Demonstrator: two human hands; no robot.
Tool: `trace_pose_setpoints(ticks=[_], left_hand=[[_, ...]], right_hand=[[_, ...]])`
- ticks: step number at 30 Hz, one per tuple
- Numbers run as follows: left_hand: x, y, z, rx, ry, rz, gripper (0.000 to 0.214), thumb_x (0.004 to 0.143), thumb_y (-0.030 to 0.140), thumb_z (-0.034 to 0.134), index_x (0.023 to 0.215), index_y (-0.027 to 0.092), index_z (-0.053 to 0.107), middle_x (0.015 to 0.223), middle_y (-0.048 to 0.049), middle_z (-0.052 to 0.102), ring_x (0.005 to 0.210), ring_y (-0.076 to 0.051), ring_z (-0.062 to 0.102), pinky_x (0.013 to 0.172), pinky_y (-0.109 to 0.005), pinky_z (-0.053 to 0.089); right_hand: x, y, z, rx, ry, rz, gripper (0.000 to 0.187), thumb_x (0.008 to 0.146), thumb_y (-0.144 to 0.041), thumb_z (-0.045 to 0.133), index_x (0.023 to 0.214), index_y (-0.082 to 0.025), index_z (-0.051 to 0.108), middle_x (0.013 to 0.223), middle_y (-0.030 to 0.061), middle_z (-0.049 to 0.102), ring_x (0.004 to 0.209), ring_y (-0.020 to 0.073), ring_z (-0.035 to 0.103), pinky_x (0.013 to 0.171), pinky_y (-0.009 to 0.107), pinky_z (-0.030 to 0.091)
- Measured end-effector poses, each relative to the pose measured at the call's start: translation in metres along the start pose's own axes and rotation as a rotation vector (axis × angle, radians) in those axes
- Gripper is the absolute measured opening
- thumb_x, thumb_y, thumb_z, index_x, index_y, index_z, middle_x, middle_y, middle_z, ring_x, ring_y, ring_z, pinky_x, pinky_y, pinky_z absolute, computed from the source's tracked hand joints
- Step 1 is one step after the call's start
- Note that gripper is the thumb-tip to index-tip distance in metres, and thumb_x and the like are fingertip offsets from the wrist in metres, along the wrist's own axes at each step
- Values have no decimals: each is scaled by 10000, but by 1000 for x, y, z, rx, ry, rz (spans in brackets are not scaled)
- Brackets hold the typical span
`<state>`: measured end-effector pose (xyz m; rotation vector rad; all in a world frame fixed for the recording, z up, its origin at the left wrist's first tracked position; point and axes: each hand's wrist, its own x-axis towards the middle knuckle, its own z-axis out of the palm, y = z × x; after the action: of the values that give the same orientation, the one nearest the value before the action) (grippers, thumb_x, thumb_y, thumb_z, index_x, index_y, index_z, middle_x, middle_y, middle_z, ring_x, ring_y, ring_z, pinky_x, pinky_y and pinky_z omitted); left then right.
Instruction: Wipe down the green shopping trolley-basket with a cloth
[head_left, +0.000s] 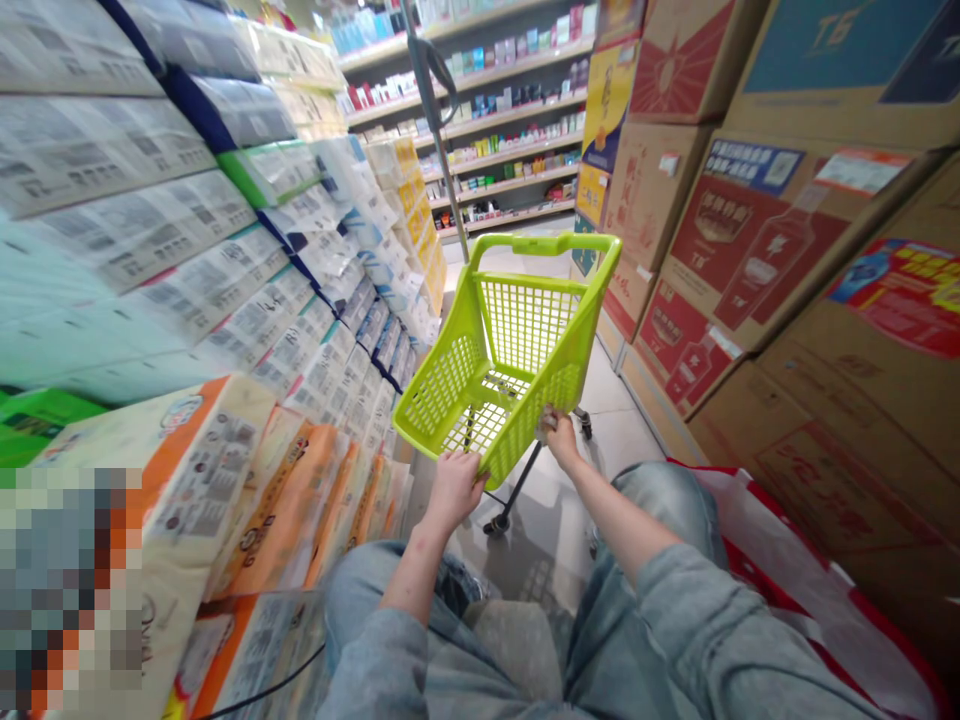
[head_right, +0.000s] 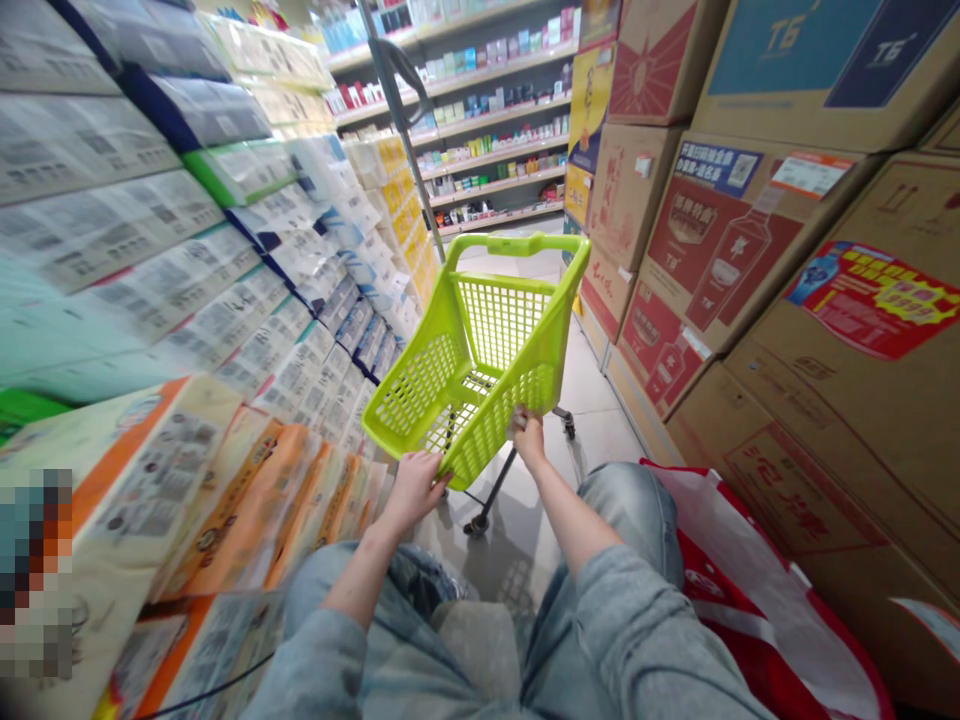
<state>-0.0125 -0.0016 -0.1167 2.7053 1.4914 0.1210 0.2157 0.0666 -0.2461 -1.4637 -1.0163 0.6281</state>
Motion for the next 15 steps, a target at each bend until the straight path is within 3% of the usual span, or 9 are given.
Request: trace_pose_setpoints(ticks=[5,9,15], left_hand=[[5,2,0,15,-7,-13,101,852,293,512,823,198,532,865,-41,655,883,-212,575,764,-343,333],[8,2,-1,21,-24,-30,64,829,258,522,841,198,543,882,-48,659,908,-219,577,780,-347,338],[10,3,-2,42,-33,-46,74,825,244,516,860,190,553,903,-64,649,934,-224,572,810,-351,350]], right_hand=[[-49,2,20,92,-91,152,212,627,-268,508,822,-192,542,678,16,607,583,166,576,517,285,495],[-60,-22,25,212,-53,203,244,655,-312,511,866,-191,536,805,35,618,680,169,583,546,278,500],[-67,-81,25,321,-82,75,249,768,-376,531,953,-211,542,902,33,591,786,183,568,591,279,500]])
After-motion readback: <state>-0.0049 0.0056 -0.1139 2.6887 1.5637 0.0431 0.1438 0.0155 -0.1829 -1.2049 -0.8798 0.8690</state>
